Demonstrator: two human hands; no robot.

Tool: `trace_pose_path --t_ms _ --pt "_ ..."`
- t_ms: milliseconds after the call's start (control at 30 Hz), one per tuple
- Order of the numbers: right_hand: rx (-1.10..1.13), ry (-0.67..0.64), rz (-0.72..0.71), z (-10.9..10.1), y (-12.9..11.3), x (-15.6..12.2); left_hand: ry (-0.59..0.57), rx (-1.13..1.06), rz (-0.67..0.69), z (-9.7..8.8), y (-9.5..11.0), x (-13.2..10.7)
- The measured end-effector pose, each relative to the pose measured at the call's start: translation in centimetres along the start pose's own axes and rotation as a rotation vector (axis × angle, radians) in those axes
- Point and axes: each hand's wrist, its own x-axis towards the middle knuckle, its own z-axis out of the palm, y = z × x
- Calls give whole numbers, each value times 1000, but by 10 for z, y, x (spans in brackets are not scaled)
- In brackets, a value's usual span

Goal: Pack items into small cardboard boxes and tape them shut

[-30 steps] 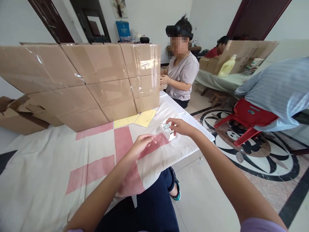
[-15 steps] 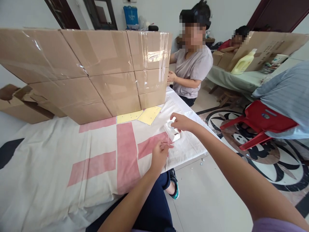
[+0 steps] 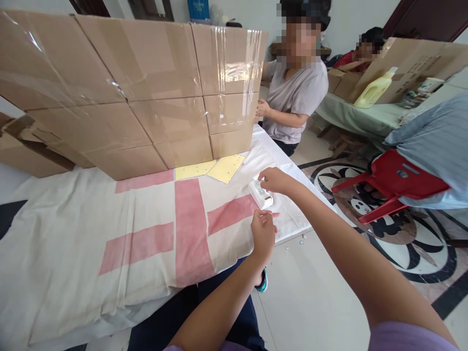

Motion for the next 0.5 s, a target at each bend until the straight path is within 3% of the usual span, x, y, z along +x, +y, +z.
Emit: trace_pose_path --t_ms 267,500 --pt "-51 40 42 6 3 4 8 -78 -10 14 -5 -1" --pt "-312 138 -8 23 -11 11 94 -236 -42 30 -6 -1"
